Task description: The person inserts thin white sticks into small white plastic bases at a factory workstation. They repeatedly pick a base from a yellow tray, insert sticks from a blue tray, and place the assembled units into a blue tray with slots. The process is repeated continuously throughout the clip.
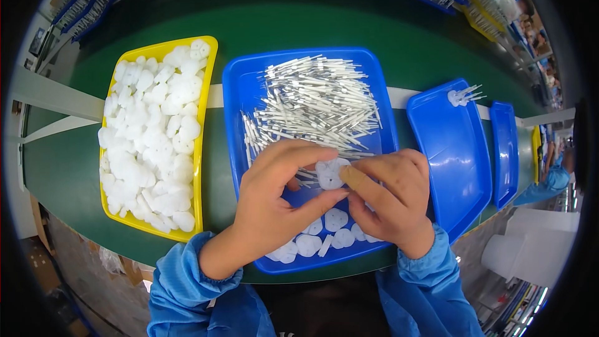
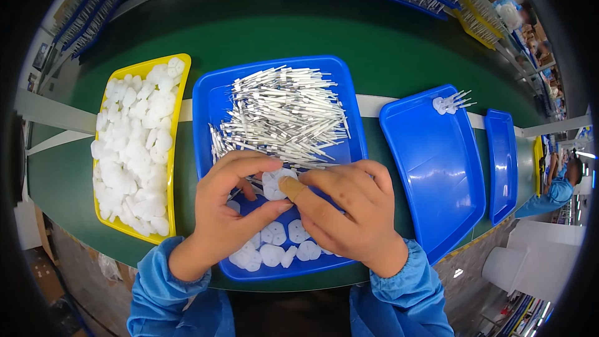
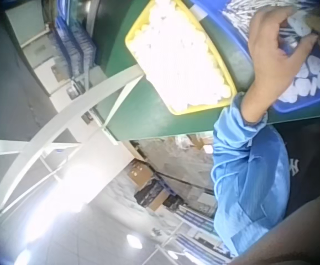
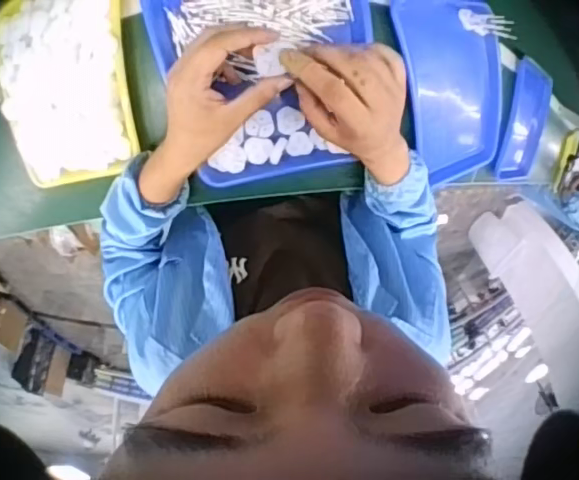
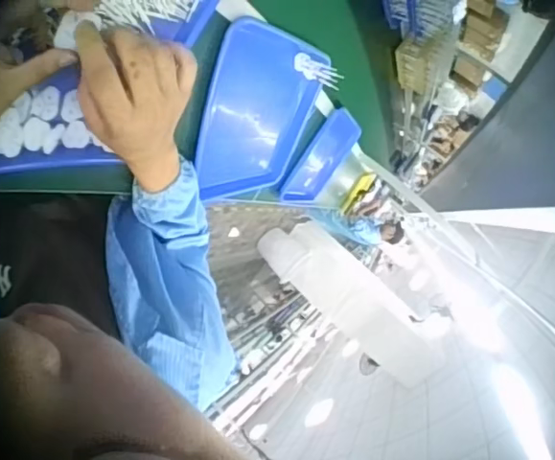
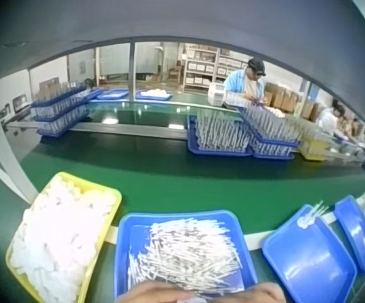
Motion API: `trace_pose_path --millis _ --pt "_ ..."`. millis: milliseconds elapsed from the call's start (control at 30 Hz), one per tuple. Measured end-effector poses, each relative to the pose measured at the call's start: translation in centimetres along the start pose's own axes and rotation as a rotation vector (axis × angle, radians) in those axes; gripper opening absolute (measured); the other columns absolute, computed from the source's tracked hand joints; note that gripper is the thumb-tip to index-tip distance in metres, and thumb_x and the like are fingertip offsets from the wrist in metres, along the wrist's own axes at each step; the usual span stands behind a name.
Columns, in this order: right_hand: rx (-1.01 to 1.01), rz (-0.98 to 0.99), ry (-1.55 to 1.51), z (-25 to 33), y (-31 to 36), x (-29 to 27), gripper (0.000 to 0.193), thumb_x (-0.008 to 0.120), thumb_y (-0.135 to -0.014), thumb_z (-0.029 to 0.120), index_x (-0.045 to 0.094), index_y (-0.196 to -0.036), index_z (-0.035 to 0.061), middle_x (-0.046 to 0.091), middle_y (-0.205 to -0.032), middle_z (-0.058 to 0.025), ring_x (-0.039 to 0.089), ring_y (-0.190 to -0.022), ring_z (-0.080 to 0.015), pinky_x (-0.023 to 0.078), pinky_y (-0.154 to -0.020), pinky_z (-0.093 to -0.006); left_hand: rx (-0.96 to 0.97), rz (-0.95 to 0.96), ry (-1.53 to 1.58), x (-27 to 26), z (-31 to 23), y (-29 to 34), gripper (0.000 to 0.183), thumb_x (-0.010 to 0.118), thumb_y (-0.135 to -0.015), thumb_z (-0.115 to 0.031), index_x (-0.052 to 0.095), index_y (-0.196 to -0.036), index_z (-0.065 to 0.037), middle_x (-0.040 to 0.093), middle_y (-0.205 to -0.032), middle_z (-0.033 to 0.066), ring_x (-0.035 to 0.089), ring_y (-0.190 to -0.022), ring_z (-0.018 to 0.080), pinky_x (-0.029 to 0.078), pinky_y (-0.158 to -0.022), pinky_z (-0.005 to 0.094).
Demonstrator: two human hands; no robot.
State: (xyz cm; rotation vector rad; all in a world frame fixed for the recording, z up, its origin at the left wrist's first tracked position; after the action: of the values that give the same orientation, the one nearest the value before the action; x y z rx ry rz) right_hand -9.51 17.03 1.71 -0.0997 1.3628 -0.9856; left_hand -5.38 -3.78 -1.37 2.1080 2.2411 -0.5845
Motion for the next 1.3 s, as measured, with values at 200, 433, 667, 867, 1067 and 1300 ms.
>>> trace_pose_path --millis 200,433,667,867,1067,1300 --pt "0.081 -0.009 -0.007 -0.6 0.4 0.2 0.046 0.083 -0.076 0.005 0.084 -0.122 0.0126 0.078 -0.111 -0.0027 0.071 -0.09 -0.0221 0.051 -0.087 -0.0389 0.027 0.032 0.007 0.2 -0.2 0.1 0.055 0.095 -0.085 -0.007 0.079 -0.137 -0.012 0.078 -0.127 0.0069 0.073 -0.105 0.0199 0.057 -0.067 0.0266" --pt "0.077 0.044 -0.081 -0.1 0.3 -0.6 0.043 0.081 -0.075 0.005 0.085 -0.117 0.0141 0.077 -0.115 -0.0026 0.073 -0.096 -0.0246 0.052 -0.087 -0.0411 0.077 0.067 -0.038 0.4 -0.2 -0.1 0.058 0.099 -0.082 -0.007 0.08 -0.136 -0.01 0.077 -0.132 0.0107 0.072 -0.101 0.0151 0.056 -0.068 0.0252" --pt "0.096 0.137 0.009 -1.1 1.1 -1.9 0.035 0.084 -0.074 0.009 0.083 -0.109 0.0148 0.077 -0.113 -0.0018 0.074 -0.098 -0.022 0.051 -0.088 -0.0406 -0.077 0.019 0.354 -0.3 1.1 0.2 0.04 0.086 -0.096 0.0 0.078 -0.135 -0.004 0.074 -0.132 0.0122 0.073 -0.114 0.018 0.063 -0.078 0.0259" --pt "0.101 0.26 0.267 -0.3 0.7 2.4 0.031 0.085 -0.08 0.009 0.078 -0.11 0.0121 0.075 -0.106 -0.0028 0.071 -0.092 -0.0205 0.049 -0.09 -0.0396 -0.183 -0.046 0.545 -0.6 1.6 0.1 0.021 0.077 -0.104 0.0 0.081 -0.125 0.001 0.071 -0.128 0.0119 0.073 -0.105 0.0155 0.062 -0.08 0.0252" --pt "0.301 0.224 -0.058 -1.4 0.2 0.8 0.031 0.082 -0.081 0.0 0.077 -0.109 0.0116 0.075 -0.1 -0.003 0.071 -0.087 -0.0219 0.05 -0.086 -0.0379 -0.239 -0.014 0.444 -0.5 1.9 0.2 0.028 0.078 -0.106 -0.005 0.081 -0.133 -0.001 0.072 -0.111 0.0064 0.068 -0.096 0.0117 0.054 -0.08 0.0236" --pt "0.335 0.068 -0.257 -0.8 -0.3 0.6 0.03 0.088 -0.081 0.0 0.079 -0.106 0.0129 0.079 -0.1 -0.0008 0.068 -0.072 -0.0166 0.047 -0.074 -0.0341 -0.183 0.14 0.317 0.4 0.8 0.0 0.061 0.058 -0.099 0.013 0.065 -0.158 -0.003 0.06 -0.135 0.0078 0.065 -0.113 0.0115 0.057 -0.081 0.0208"
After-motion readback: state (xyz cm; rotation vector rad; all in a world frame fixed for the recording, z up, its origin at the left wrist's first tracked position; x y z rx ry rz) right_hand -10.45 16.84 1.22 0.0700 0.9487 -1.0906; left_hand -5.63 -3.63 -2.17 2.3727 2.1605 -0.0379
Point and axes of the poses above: each hand's wrist, its own y-axis away from the middle knuckle, its own x-axis out of the palm, z = x × y, the point moved 3 cm from there along -y, towards the middle knuckle
